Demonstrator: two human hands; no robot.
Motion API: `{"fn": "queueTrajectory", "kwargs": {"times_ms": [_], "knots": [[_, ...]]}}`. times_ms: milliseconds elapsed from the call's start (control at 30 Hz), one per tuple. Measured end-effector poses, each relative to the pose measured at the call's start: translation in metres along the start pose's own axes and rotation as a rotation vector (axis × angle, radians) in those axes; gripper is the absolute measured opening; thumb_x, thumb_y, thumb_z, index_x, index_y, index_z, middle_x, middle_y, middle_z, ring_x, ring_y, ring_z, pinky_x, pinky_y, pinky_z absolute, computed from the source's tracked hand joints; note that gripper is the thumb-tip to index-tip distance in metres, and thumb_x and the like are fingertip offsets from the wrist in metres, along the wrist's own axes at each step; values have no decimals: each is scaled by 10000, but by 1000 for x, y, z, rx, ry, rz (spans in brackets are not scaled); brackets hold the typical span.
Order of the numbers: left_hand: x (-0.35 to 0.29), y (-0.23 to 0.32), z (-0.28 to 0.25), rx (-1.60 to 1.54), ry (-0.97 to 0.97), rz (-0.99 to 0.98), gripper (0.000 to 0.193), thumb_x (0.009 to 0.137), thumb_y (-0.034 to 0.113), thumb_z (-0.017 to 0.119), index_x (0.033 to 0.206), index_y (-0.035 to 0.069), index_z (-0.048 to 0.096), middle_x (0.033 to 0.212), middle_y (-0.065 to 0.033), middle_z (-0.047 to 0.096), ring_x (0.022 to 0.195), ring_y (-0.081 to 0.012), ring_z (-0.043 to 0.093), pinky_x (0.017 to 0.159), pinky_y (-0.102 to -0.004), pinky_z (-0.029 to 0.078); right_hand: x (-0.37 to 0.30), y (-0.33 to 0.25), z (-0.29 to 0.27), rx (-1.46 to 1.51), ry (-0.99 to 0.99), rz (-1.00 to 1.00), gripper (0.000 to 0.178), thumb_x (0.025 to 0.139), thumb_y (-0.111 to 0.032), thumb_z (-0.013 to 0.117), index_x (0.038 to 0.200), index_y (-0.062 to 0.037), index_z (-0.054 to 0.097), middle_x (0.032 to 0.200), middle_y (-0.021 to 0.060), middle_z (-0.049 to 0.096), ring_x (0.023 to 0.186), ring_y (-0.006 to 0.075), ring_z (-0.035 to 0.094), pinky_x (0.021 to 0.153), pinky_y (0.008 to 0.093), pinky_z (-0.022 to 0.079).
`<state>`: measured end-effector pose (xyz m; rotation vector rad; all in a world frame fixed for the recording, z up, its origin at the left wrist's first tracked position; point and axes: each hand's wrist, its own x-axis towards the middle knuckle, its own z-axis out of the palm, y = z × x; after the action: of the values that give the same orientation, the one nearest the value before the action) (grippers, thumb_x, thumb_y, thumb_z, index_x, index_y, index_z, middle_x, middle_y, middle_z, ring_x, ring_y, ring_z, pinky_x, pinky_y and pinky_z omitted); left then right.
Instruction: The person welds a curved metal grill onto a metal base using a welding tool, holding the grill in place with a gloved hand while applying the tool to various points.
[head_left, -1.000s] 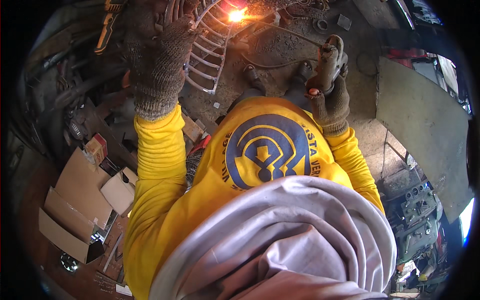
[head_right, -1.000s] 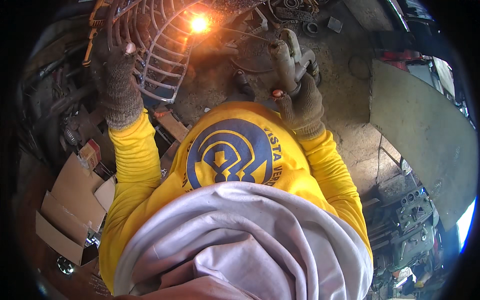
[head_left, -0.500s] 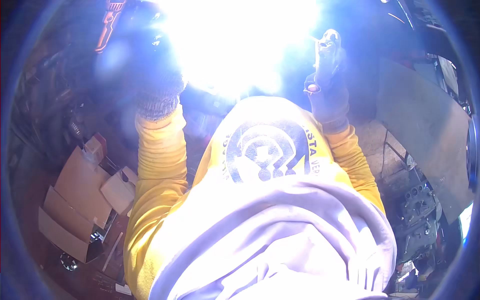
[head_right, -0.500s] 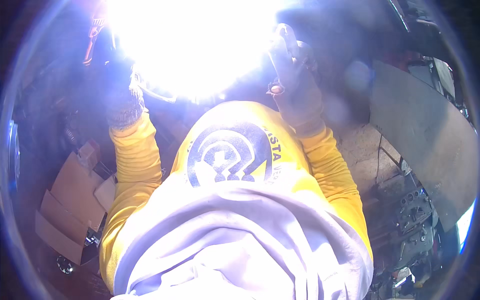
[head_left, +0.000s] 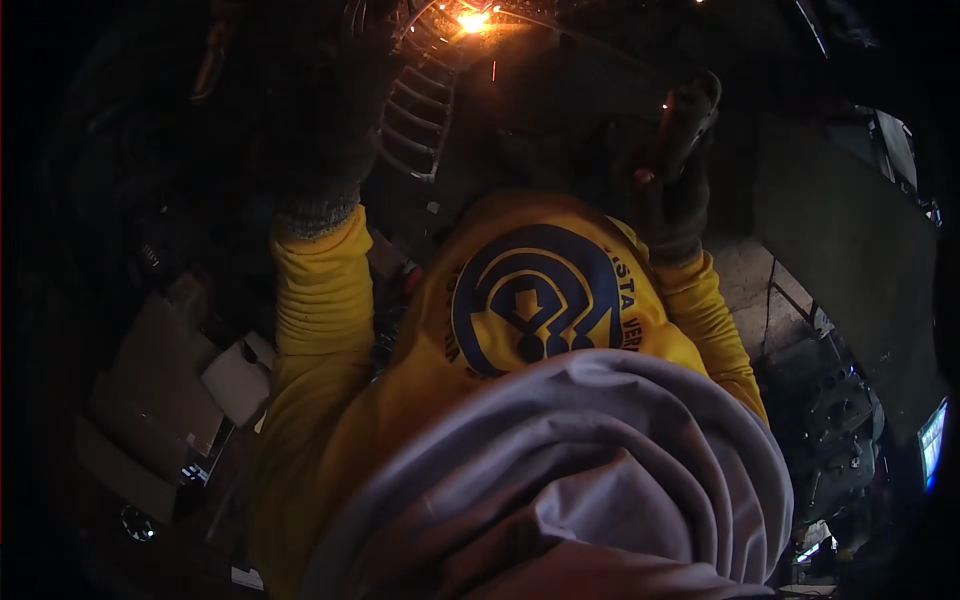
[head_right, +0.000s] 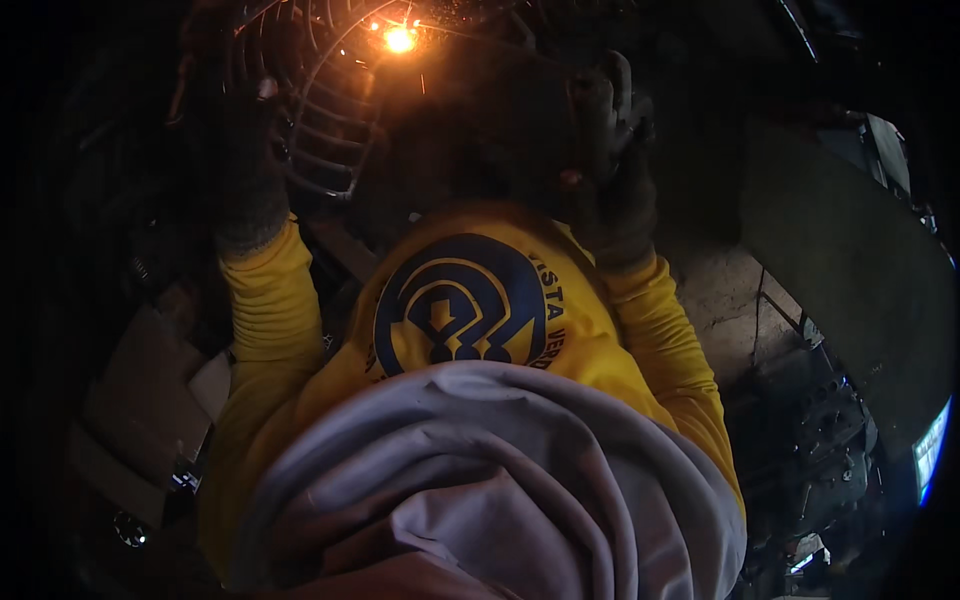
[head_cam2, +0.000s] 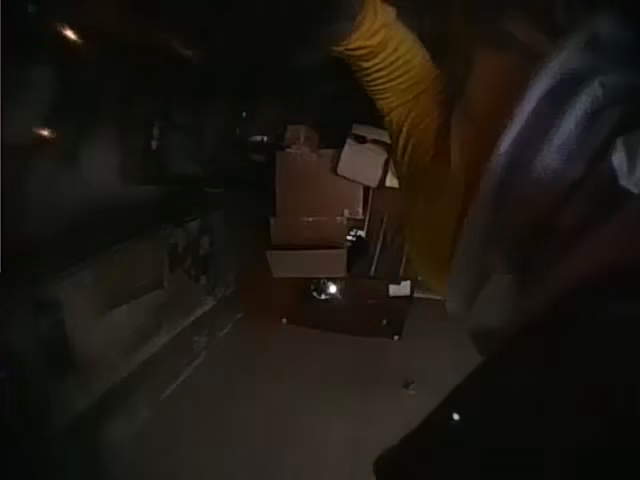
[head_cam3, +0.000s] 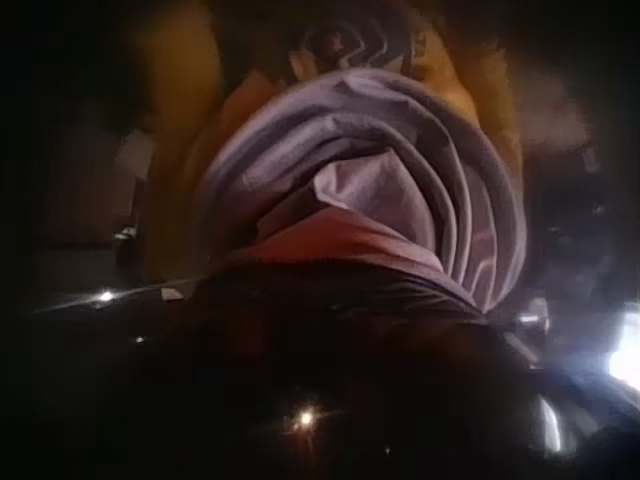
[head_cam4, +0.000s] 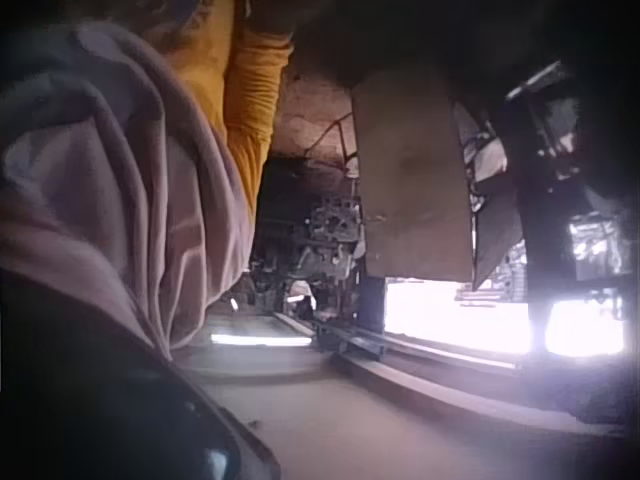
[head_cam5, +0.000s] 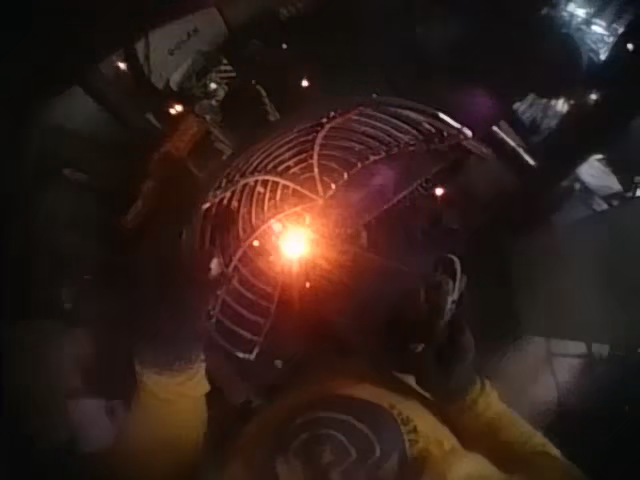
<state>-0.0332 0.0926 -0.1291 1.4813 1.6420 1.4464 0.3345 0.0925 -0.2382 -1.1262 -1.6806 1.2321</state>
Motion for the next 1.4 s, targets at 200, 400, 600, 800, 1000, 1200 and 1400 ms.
{"fn": "queueTrajectory", "kwargs": {"times_ms": [200,400,600,800,1000,1200,1400], "knots": [[6,-4,-3,-129,-131,14,538,1039,160,445,1523,-42,325,1603,-189,304,1439,-248,340,1147,-379,334,-7,0,2,-122,53,27,657,866,-433,758,1245,68,566,966,228,712,883,382,737,757,391,567],[4,-5,1,273,78,63,455,923,124,679,1338,-41,592,1328,-156,629,1128,-245,637,986,-338,496,-5,-16,3,-181,24,74,617,852,-412,777,1232,35,587,954,215,725,885,389,739,756,390,570],[13,-1,-4,669,-27,469,458,928,257,675,1317,21,627,1233,-172,655,1114,-240,639,948,-367,508,-6,-23,3,-193,-1,109,621,830,-418,804,1219,18,595,969,216,729,917,389,738,787,395,567],[10,20,14,469,43,-4,677,876,507,694,1334,15,612,1189,-174,675,1077,-275,657,936,-376,507,-10,-23,-2,-238,-20,118,612,814,-419,816,1199,9,609,965,211,729,917,396,734,787,404,566],[10,23,16,390,38,29,651,888,482,703,1328,9,622,1219,-173,670,1102,-276,644,946,-385,503,-4,-31,-1,-248,-36,67,571,815,-391,816,1174,9,623,963,205,731,899,387,737,776,401,566],[2,7,3,606,55,80,594,954,382,657,1411,17,550,1327,-166,622,1189,-284,607,999,-391,488,2,-40,1,-298,-58,10,553,819,-361,820,1167,20,623,969,206,732,899,383,739,777,395,567],[6,14,12,403,59,20,586,953,361,657,1413,14,546,1334,-164,620,1194,-276,606,1003,-383,486,4,-43,1,-309,-98,4,511,868,-304,778,1248,-1,621,1118,224,716,960,364,727,790,380,564]]}}
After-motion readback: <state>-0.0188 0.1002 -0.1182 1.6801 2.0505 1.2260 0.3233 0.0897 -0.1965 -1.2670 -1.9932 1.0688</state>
